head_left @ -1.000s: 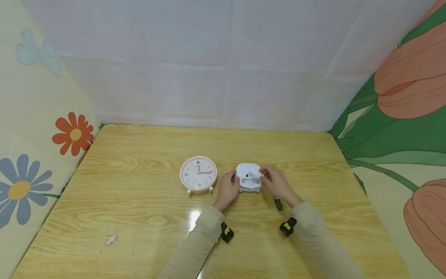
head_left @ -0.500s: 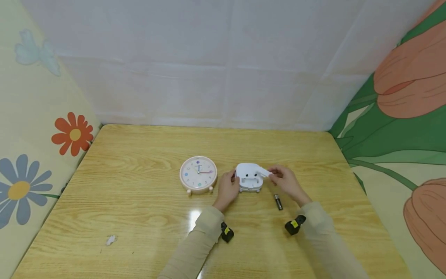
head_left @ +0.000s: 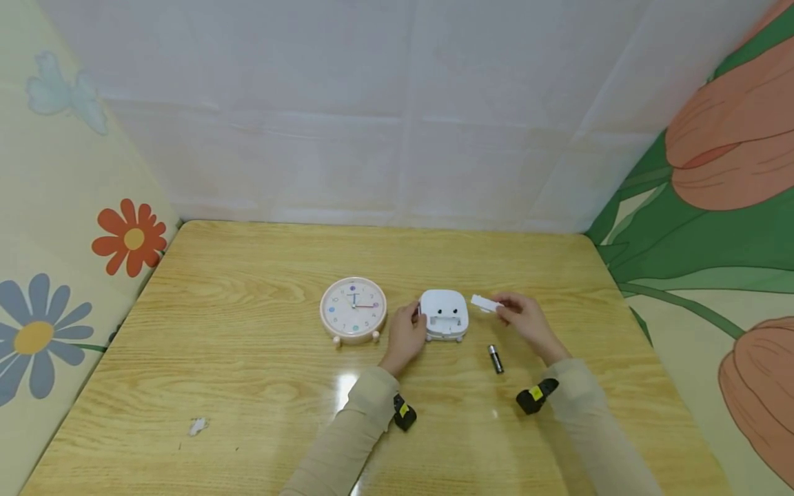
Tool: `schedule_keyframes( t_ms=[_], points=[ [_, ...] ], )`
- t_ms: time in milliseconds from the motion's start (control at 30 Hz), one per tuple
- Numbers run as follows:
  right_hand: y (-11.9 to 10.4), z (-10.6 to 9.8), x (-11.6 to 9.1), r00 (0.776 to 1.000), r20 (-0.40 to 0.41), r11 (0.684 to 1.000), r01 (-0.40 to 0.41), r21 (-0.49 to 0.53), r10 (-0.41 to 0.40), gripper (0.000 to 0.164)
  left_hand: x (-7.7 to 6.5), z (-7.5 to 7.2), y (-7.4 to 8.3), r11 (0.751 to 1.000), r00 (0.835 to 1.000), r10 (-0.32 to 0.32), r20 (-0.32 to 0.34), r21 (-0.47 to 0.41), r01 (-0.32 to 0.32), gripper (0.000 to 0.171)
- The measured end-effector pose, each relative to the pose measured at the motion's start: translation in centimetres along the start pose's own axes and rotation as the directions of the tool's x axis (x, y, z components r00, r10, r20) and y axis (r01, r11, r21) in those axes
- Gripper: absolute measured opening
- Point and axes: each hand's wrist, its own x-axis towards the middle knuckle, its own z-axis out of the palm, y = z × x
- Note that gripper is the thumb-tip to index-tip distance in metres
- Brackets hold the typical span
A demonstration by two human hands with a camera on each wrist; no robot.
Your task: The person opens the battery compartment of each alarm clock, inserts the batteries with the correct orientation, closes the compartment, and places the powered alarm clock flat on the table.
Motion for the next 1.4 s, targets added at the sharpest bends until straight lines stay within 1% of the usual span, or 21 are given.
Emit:
schedule_keyframes(
  t_ms=[133, 267, 467, 600, 700, 800, 1067, 1400],
  points=[
    [0.1, -0.4, 0.0, 1.0, -0.009, 1.0, -0.008, 0.015, 0.009, 0.024, 0.1, 0.0, -0.1, 1.0, 1.0, -0.009, 0.003, -0.008, 0.009, 0.037],
    [0.3, -0.8, 0.1, 1.0, 0.0, 0.999, -0.03, 0.025, 0.03, 0.026, 0.1, 0.0, -0.1, 1.0, 1.0, -0.008, 0.001, -0.015, 0.008, 0.037],
    [0.6, -1.1, 0.3, 0.992, 0.021, 0.992, -0.124, 0.016, 0.124, 0.027, 0.2, 0.0, -0.1, 0.999, 1.0, -0.026, 0.011, -0.018, 0.026, 0.037],
    [0.7, -1.1, 0.4, 0.983, 0.021, 0.983, -0.183, 0.018, 0.182, 0.027, 0.2, -0.1, -0.1, 1.0, 1.0, -0.023, 0.01, -0.012, 0.023, 0.037],
    [0.8, -1.2, 0.5, 0.977, 0.016, 0.977, -0.212, 0.027, 0.212, 0.027, 0.1, -0.1, 0.0, 1.0, 1.0, -0.014, 0.005, -0.012, 0.014, 0.037],
    [1.0, -1.3, 0.5, 0.974, 0.015, 0.974, -0.224, 0.024, 0.224, 0.027, 0.1, -0.1, 0.1, 1.0, 1.0, -0.006, 0.006, -0.017, 0.006, 0.036],
    [1.7, -1.6, 0.8, 0.97, 0.02, 0.969, -0.243, -0.042, 0.244, 0.025, 0.1, -0.1, 0.1, 1.0, 1.0, -0.014, 0.01, -0.008, 0.014, 0.036],
    [2.6, -1.4, 0.9, 0.972, 0.005, 0.972, -0.236, -0.021, 0.236, 0.021, -0.1, -0.1, 0.1, 1.0, 1.0, -0.006, 0.012, -0.002, 0.006, 0.037]
  ],
)
